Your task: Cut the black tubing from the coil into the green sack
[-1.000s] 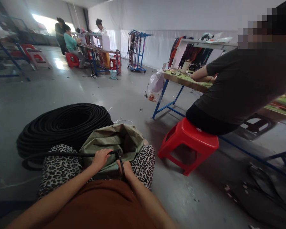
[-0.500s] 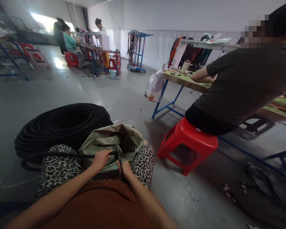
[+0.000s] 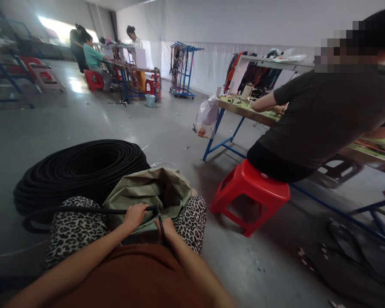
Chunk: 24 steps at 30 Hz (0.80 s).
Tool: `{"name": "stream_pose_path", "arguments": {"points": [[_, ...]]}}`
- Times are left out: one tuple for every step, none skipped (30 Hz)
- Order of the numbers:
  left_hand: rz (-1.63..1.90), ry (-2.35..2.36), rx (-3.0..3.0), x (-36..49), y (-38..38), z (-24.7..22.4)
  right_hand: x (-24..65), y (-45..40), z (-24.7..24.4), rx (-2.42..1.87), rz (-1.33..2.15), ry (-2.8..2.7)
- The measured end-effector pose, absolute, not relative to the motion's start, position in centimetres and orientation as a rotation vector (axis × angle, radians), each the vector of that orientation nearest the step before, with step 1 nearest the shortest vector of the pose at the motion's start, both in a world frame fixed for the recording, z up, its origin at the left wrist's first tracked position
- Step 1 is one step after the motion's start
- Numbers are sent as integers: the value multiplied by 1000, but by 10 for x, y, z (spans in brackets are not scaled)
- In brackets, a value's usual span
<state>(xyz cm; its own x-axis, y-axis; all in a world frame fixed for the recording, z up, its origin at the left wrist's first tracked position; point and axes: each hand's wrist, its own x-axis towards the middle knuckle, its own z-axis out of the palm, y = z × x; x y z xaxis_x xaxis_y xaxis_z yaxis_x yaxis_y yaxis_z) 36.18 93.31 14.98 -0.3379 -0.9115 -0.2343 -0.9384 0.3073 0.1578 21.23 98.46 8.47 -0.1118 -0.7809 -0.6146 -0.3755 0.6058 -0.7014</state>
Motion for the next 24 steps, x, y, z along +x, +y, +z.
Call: {"name": "stream_pose_path", "arguments": {"points": [[407, 2457, -1743, 361, 933, 150, 212, 985, 86, -949, -450, 1717], [410, 2455, -1742, 361, 933, 150, 212, 985, 87, -940, -448, 1717], [412, 2453, -1744, 361, 933, 151, 212, 985, 89, -924, -447, 1718], [414, 2453, -1749, 361, 932, 151, 212, 985, 90, -898, -450, 1722], [417, 2454, -1754, 361, 932, 151, 212, 985, 91, -866, -454, 1727], [420, 2457, -1758, 361, 932, 151, 213, 986, 92, -837, -464, 1733], [424, 2460, -1761, 361, 932, 151, 213, 986, 93, -817, -478, 1735], [429, 2463, -1763, 362, 932, 151, 214, 986, 94, -809, -492, 1736], [434, 2467, -1767, 362, 932, 151, 214, 986, 95, -806, -505, 1738], [442, 2471, -1773, 362, 932, 150, 214, 986, 97, -800, -514, 1739], [453, 2479, -1782, 363, 932, 149, 215, 986, 98, -788, -520, 1740], [464, 2490, -1795, 363, 932, 148, 215, 986, 100, -771, -523, 1742], [477, 2507, -1810, 364, 933, 146, 214, 986, 101, -750, -527, 1746], [492, 2528, -1826, 365, 933, 144, 214, 987, 102, -728, -542, 1746], [509, 2556, -1843, 366, 933, 142, 213, 988, 104, -707, -565, 1737], [525, 2588, -1863, 368, 934, 140, 212, 989, 105, -683, -594, 1722], [540, 2623, -1889, 369, 934, 138, 211, 990, 106, -654, -626, 1703], [556, 2658, -1918, 370, 934, 137, 211, 992, 106, -624, -655, 1680], [573, 2692, -1946, 371, 935, 135, 210, 993, 107, -599, -676, 1656], [587, 2723, -1973, 372, 935, 134, 210, 995, 106, -584, -689, 1633], [597, 2752, -1995, 372, 935, 133, 209, 996, 106, -580, -699, 1612], [604, 2780, -2012, 373, 935, 133, 209, 998, 105, -586, -707, 1593], [607, 2808, -2020, 374, 934, 133, 209, 998, 103, -598, -714, 1574], [608, 2831, -2026, 374, 934, 133, 209, 999, 101, -613, -719, 1559]]}}
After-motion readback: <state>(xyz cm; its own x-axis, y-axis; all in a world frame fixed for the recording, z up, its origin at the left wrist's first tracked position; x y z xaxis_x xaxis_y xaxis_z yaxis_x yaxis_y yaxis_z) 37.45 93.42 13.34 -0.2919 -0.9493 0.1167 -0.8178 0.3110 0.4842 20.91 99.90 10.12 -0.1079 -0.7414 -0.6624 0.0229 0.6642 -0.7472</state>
